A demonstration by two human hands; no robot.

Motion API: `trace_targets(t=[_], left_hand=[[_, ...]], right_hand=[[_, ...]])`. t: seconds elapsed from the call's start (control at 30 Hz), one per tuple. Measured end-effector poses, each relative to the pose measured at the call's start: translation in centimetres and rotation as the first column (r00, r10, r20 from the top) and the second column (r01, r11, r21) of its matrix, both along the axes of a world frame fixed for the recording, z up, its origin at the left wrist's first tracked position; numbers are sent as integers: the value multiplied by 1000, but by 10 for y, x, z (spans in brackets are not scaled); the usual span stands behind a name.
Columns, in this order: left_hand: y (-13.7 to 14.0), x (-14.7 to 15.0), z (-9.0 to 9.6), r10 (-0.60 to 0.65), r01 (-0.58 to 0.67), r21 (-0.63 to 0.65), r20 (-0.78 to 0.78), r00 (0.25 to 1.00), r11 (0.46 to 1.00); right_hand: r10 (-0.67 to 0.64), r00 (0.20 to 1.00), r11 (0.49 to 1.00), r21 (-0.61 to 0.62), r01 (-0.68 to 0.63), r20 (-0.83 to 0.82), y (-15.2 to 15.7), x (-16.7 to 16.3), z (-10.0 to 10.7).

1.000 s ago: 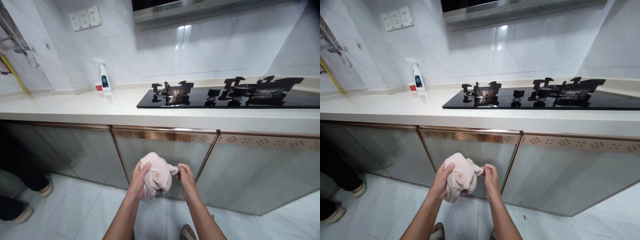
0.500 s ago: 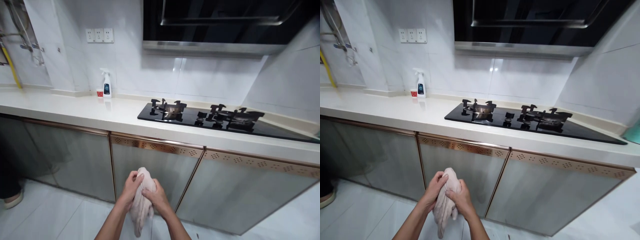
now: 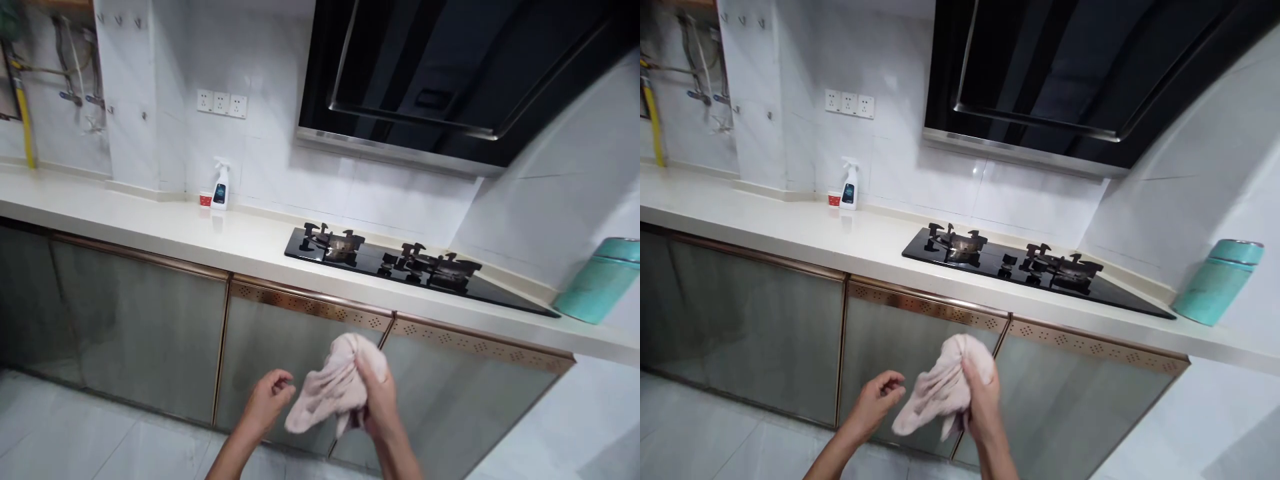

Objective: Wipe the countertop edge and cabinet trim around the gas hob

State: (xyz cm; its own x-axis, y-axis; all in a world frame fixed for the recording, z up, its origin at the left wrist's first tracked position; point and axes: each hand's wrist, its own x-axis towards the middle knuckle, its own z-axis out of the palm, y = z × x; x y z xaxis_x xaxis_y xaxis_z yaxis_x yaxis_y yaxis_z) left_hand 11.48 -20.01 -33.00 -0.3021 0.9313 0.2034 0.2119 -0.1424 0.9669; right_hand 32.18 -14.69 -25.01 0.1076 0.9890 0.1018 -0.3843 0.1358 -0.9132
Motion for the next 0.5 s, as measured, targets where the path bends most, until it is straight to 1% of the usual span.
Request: trace_targets(t=[0.03,0.07,0.1,0.13,0.17,0.2,0.23,0.27,0.3,0.33,0.37,0.4,0.43,0.47,0.5], left_hand=[[2,-3,3,77,-77,18,-9,997,997],[3,-6,5,139,-139,31,-20,990,990],[4,-8,6,180,-179,39,-28,983,983],[5,-9,6,198,-197,42,-31,980,980],[6,-9,5,199,-197,43,-33,979,979],[6,-7,3,190,-188,45,-39,981,981],[7,-5,1,173,-170,49,-57,983,984],[7,-3,-2,156,-152,52,-86,984,987],[6,0,-5,138,-132,54,-121,983,990],[5,3,-7,124,-116,58,-155,980,992],[3,5,-9,120,-108,70,-183,976,992],[1,6,-8,128,-111,94,-200,971,989],[0,5,-5,154,-127,137,-208,966,982],[-2,4,1,200,-158,201,-209,957,967],[-3,0,12,267,-203,286,-207,941,936]], right_hand=[[-76,996,996,59,73,38,4,6,29],[-150,984,979,151,135,92,8,9,60],[-241,959,942,275,194,147,13,9,91],[-346,918,875,421,240,195,18,6,120],[-438,870,789,560,252,226,24,-1,145],[-473,843,725,657,207,257,31,-12,165],[-487,814,686,715,133,315,37,-26,179],[-497,767,670,742,41,406,44,-43,188],[-514,686,668,742,-56,515,50,-61,192],[-547,559,673,725,-148,623,55,-79,191],[-590,395,679,697,-230,704,59,-96,189],[-627,225,685,665,-296,746,62,-110,185],[-646,76,694,627,-354,759,64,-120,182],[-651,-33,703,585,-405,759,65,-126,181],[-647,-100,706,545,-452,756,66,-129,181]])
